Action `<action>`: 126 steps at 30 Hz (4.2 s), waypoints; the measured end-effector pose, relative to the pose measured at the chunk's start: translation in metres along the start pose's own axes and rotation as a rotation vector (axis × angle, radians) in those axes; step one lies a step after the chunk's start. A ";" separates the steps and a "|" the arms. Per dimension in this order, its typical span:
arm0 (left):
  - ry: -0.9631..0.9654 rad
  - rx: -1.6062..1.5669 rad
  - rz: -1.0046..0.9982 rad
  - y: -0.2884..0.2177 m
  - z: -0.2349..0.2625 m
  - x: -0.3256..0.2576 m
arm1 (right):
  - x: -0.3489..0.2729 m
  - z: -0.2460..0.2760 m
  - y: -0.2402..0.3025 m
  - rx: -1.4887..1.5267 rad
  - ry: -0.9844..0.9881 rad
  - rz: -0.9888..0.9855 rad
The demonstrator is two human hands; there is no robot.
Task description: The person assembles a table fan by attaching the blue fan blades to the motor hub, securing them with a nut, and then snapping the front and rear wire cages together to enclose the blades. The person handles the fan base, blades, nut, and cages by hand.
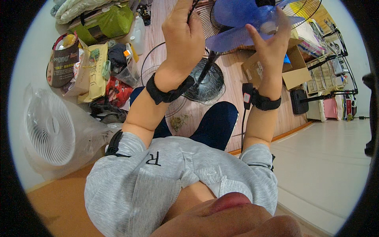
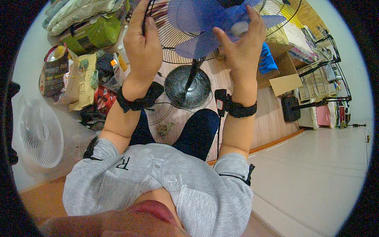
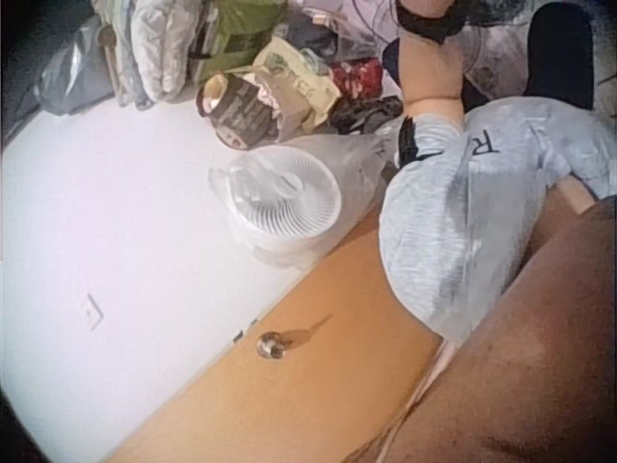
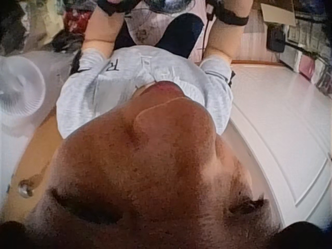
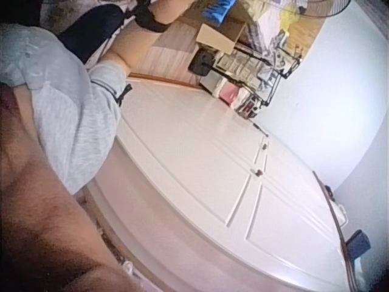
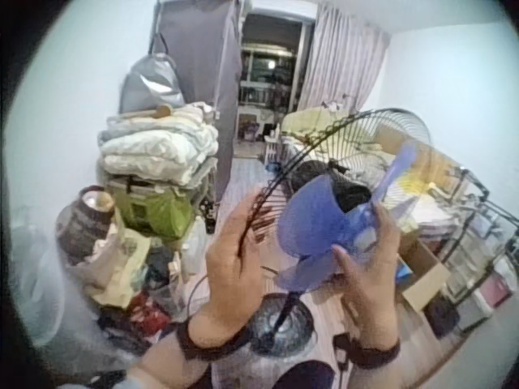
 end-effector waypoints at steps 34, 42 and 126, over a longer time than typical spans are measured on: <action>-0.047 0.155 -0.190 -0.007 0.005 0.008 | -0.005 0.006 -0.029 0.162 -0.124 -0.200; -0.008 0.114 -0.168 -0.006 -0.002 0.011 | -0.006 0.007 -0.037 0.187 -0.153 -0.238; 0.458 0.335 0.128 0.012 -0.044 -0.010 | -0.120 -0.078 -0.215 1.240 -0.368 -0.841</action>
Point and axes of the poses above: each hand's wrist, its own x-axis towards the middle knuckle, its own z-axis out of the back of the hand, y = z × x, the point moved 9 cm from there along x, towards the middle knuckle, and after that the axes turned 9 degrees about y, right-handed, at the moved point
